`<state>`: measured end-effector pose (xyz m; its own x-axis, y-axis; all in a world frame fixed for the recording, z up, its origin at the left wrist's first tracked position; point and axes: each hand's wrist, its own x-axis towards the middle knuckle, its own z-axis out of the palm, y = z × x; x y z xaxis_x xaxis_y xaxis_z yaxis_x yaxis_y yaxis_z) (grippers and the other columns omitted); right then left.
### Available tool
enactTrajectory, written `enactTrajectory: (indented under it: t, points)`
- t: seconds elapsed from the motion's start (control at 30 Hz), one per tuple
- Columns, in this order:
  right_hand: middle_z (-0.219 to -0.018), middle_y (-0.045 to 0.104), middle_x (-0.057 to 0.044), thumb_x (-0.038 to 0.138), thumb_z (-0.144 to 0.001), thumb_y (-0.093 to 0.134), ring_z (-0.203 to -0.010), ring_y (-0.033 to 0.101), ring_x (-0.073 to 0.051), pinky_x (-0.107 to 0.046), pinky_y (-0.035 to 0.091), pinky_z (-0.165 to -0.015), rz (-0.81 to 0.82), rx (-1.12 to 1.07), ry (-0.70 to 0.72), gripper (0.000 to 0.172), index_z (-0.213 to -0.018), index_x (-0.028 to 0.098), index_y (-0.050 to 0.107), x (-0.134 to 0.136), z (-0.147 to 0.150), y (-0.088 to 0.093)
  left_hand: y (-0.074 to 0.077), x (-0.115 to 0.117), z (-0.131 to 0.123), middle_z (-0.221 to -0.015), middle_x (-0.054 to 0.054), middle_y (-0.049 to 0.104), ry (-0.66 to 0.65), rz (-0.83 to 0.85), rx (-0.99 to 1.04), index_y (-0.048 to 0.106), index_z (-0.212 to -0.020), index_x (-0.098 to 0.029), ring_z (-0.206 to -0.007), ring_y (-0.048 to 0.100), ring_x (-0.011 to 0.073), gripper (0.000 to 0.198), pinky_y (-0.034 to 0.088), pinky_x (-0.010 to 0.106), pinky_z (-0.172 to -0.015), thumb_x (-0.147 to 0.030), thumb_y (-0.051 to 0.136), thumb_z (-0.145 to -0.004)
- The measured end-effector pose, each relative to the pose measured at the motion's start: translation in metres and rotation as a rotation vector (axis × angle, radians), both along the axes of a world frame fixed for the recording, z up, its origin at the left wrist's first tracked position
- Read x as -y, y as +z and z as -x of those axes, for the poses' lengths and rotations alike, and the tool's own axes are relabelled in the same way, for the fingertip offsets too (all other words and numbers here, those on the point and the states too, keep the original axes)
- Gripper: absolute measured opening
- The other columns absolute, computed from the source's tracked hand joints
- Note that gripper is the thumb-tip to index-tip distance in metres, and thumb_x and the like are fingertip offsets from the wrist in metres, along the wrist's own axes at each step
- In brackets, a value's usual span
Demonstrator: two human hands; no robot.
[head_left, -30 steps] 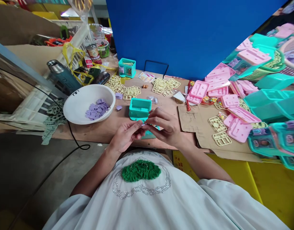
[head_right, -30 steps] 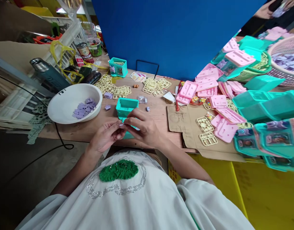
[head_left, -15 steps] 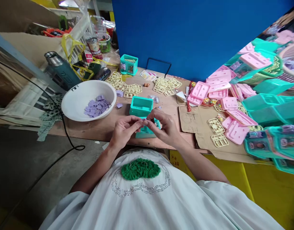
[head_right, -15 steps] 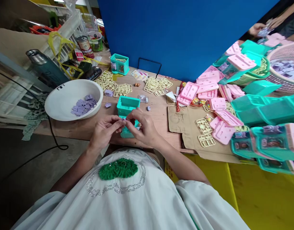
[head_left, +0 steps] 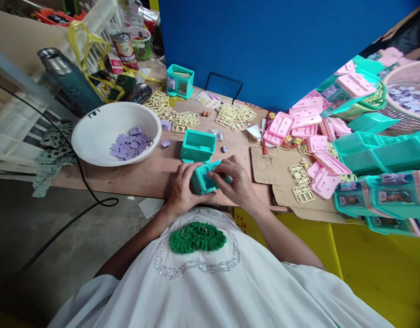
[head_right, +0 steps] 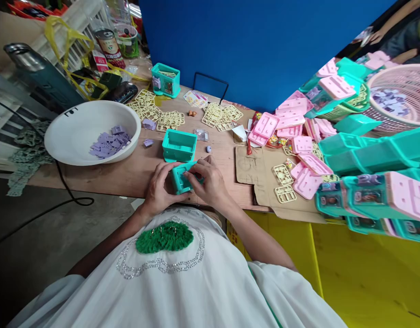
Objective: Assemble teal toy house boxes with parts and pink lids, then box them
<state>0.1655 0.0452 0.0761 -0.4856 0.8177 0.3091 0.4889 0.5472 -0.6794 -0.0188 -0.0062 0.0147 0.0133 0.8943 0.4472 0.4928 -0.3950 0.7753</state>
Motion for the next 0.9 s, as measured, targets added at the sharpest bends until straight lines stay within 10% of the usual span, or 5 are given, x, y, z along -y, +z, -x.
enactTrajectory:
  t: [0.9]
  points:
    - [-0.069, 0.059, -0.003, 0.041, -0.097, 0.065, -0.075, 0.05, -0.019, -0.032, 0.041, -0.066, 0.217, -0.126, -0.071, 0.032, -0.072, 0.022, 0.059, -0.001, -0.002, 0.0, 0.014, 0.001, -0.006, -0.129, 0.011, 0.062, -0.027, -0.005, -0.062, 0.051, -0.147, -0.022, -0.121, 0.066, 0.0291, 0.081, 0.058, 0.044, -0.104, -0.039, 0.09, -0.078]
